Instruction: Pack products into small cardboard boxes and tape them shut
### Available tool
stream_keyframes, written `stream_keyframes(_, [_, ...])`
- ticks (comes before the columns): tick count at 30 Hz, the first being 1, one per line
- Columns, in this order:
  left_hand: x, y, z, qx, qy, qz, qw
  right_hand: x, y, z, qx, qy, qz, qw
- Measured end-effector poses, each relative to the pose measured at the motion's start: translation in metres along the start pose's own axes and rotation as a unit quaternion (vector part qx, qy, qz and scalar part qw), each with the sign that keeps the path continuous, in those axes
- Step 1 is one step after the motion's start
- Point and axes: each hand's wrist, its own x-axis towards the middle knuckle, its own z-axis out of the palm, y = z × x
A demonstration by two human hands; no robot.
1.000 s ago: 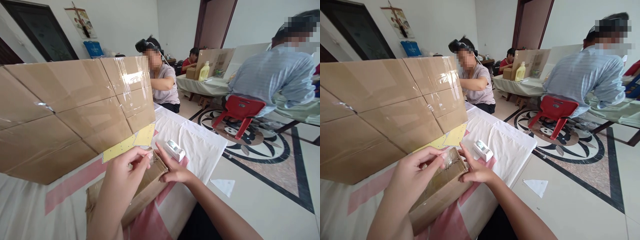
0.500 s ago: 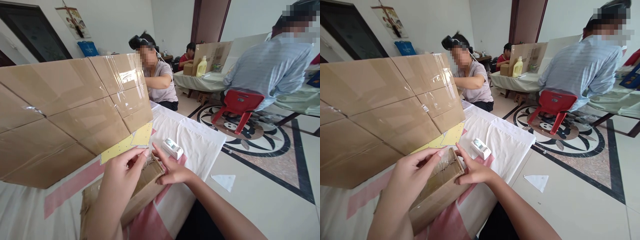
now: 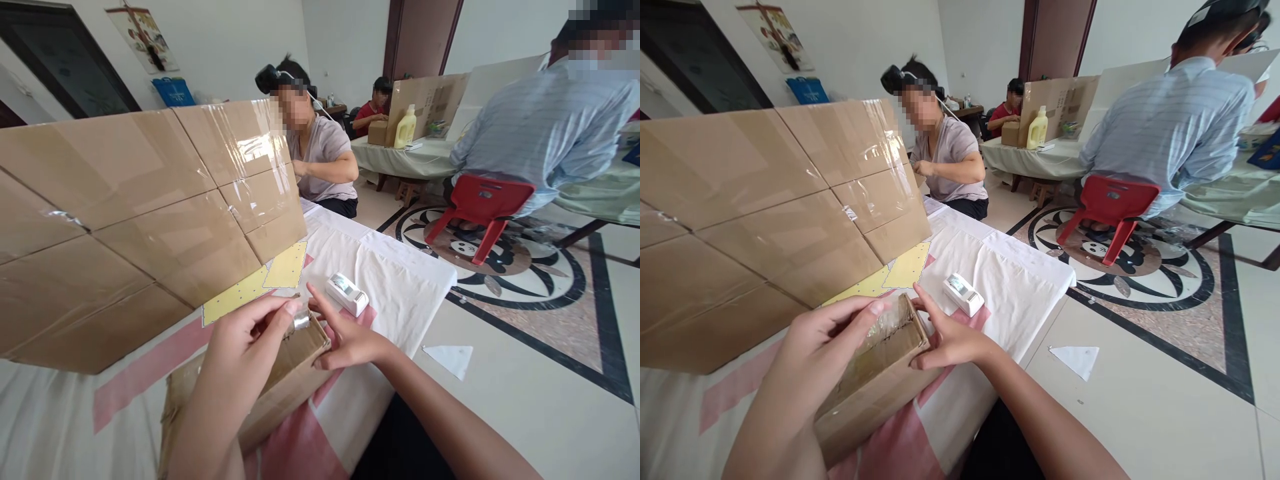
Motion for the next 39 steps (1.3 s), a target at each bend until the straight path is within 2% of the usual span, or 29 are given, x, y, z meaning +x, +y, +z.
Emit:
stream_keyframes(5, [0.0,0.003,0.0,-0.002,-0.005,-0.016,1.0,0.0,-0.002,0.0,-0.003,-0.003,-0.008,1.0])
stream_keyframes(8, [0.002,0.0,0.0,0.004,-0.007,0.002,1.0,0.001,-0.002,0.0,0.007,-0.006,-0.017,1.0])
stream_keyframes(11, [0.005,-0.006,0.001,0.017,0.024,0.04,0.999,0.001,-0.002,0.0,0.017,-0.007,-0.021,1.0])
stream_keyframes(14, [0.005,-0.009,0.001,0.04,0.05,0.036,0.997,0.001,-0.001,0.0,0.016,-0.007,-0.034,0.999])
stream_keyframes(22, [0.004,-0.012,0.0,0.068,-0.022,0.021,0.997,0.001,-0.001,0.0,0.009,-0.002,-0.016,1.0])
stream_keyframes(29, [0.005,-0.017,0.0,0.117,-0.02,0.0,0.993,0.002,-0.002,-0.001,0.012,-0.012,-0.029,0.999])
stream_keyframes(33, [0.006,-0.015,0.002,0.115,-0.067,0.023,0.991,0.002,-0.001,0.0,0.012,-0.013,-0.035,0.999])
stream_keyframes(36, [0.008,-0.013,0.001,0.114,-0.109,0.001,0.987,0.003,0.001,-0.001,0.005,-0.014,-0.031,0.999])
stream_keyframes(39, [0.009,-0.013,0.0,0.127,-0.124,-0.027,0.984,0.002,0.002,-0.001,0.008,-0.018,-0.041,0.999])
